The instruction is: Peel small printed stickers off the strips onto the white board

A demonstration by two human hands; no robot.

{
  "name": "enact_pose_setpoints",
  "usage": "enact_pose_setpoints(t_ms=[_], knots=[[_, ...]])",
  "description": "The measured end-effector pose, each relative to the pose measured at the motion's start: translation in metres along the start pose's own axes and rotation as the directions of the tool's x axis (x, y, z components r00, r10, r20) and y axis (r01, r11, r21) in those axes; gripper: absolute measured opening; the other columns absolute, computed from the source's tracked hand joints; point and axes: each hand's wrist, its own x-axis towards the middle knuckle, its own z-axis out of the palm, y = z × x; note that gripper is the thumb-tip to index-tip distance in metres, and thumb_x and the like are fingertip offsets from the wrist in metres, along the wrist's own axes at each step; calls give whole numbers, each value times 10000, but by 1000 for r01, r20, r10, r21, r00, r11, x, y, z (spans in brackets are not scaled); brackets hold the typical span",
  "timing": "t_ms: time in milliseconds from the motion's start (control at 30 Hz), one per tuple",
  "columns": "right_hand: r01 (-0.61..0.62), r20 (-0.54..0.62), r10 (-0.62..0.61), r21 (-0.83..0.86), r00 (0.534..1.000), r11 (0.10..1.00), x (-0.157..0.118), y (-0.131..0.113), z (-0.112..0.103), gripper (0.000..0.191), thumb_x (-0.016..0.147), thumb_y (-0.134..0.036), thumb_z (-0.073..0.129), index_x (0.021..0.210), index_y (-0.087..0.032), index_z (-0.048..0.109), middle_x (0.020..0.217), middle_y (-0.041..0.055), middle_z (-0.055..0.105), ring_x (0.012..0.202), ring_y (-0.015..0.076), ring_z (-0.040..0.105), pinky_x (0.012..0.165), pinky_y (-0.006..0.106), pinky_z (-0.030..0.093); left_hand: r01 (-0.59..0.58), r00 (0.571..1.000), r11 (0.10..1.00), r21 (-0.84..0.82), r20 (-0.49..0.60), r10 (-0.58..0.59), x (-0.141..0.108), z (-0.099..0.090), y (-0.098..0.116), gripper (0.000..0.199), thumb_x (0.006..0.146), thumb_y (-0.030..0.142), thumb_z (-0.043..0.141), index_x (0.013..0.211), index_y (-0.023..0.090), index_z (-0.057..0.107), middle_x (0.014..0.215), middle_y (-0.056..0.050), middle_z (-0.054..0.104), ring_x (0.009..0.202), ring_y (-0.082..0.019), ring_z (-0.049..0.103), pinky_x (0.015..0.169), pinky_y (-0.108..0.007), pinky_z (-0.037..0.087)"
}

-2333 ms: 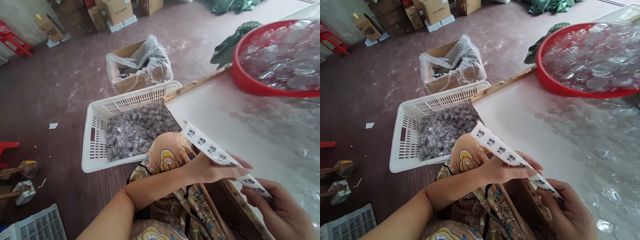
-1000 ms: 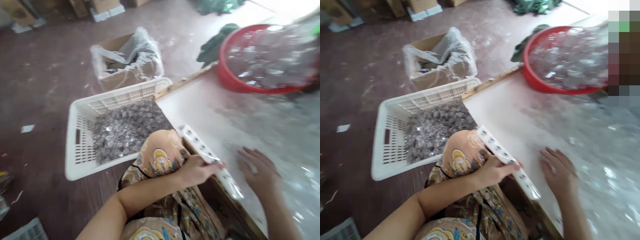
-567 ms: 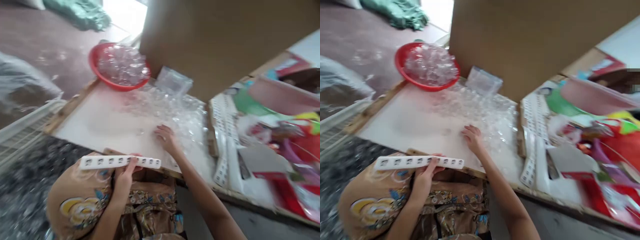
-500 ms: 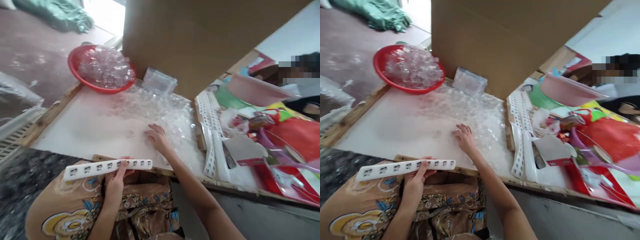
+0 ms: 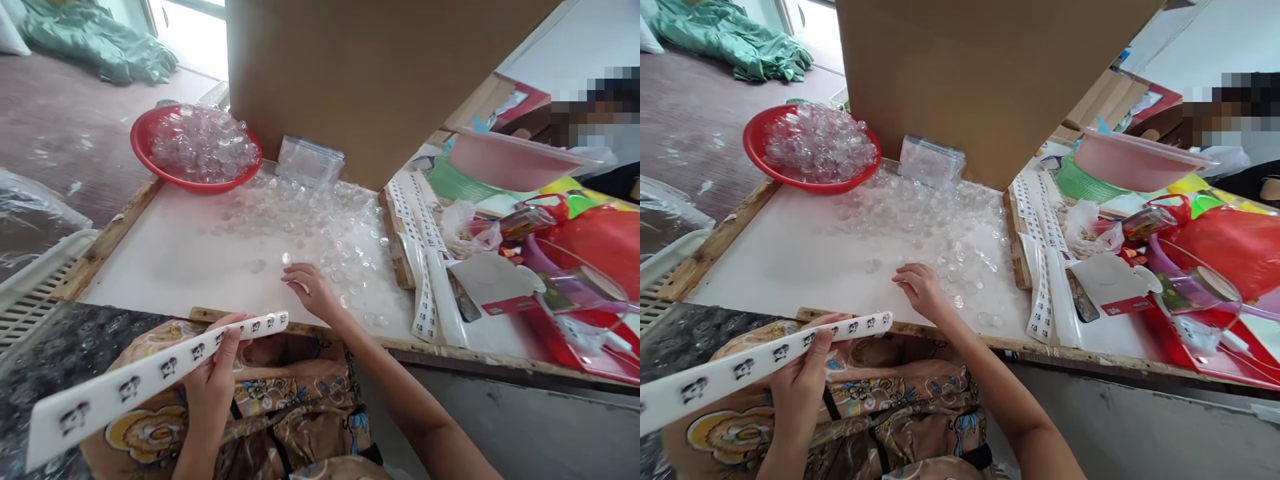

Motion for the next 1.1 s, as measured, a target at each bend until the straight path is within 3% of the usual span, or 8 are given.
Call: enact_pose_setpoints(t_ms=[100,300,533,700,767,867,967,1100], knots=[[-132,-6,135,174,991,976,-8,-23,-9,171,958,-289,544,992,-234,702,1029,81,729,1006,213,662,918,397,507,-36,997,996,87,64,30,-4,-8,10,347,825,462,708,1001,168,761,999,-79,765,871,-226,716,767,-282,609],[-285,401,114,398,909,872,-29,-66,-6,304,893,-349,637,1171,-225,632,1009,43,712,872,173,648,753,297,520,138,990,990,-10,26,-138,-2,-5,-10,368,847,469,686,1024,151,744,979,-79,768,823,-215,731,697,-271,610],[-429,429,227,464,874,775,-21,-72,9,150,889,-295,623,1009,-205,623,745,-20,622,627,117,532,567,234,432,200,975,969,-144,124,-183,4,5,-15,370,793,412,754,1062,159,716,1067,-89,757,949,-238,728,821,-323,608],[-354,446,124,482,886,801,-16,-52,4,357,868,-370,659,1182,-219,582,995,58,687,856,175,642,724,294,525,191,980,971,-141,89,-179,5,3,-14,357,795,443,733,1001,152,731,1019,-88,762,897,-231,730,758,-304,611],[-334,337,188,453,922,826,-16,-34,2,398,874,-384,642,1226,-218,559,1059,90,682,913,197,660,783,341,547,192,980,975,-112,82,-183,3,2,-15,334,795,432,730,971,149,736,949,-78,764,847,-218,725,714,-285,606],[-301,168,267,228,949,926,-16,-14,3,241,907,-316,583,1120,-213,624,1016,95,684,835,195,667,757,366,559,239,949,971,-6,212,-232,-1,1,-19,266,795,383,733,911,144,742,843,-67,755,757,-200,704,659,-265,587],[-111,242,87,88,966,990,-13,-12,13,263,903,-216,572,1148,-254,660,1114,93,670,964,228,653,846,414,558,254,925,966,54,280,-258,-5,1,-22,250,783,370,738,889,143,739,797,-60,742,706,-195,684,643,-272,574],[129,344,-130,25,930,991,-3,-16,32,328,886,-113,565,1146,-269,691,1177,109,639,1092,264,595,921,459,536,279,938,960,2,214,-273,-8,3,-21,301,735,386,767,903,138,741,801,-62,745,713,-202,689,641,-279,577]])
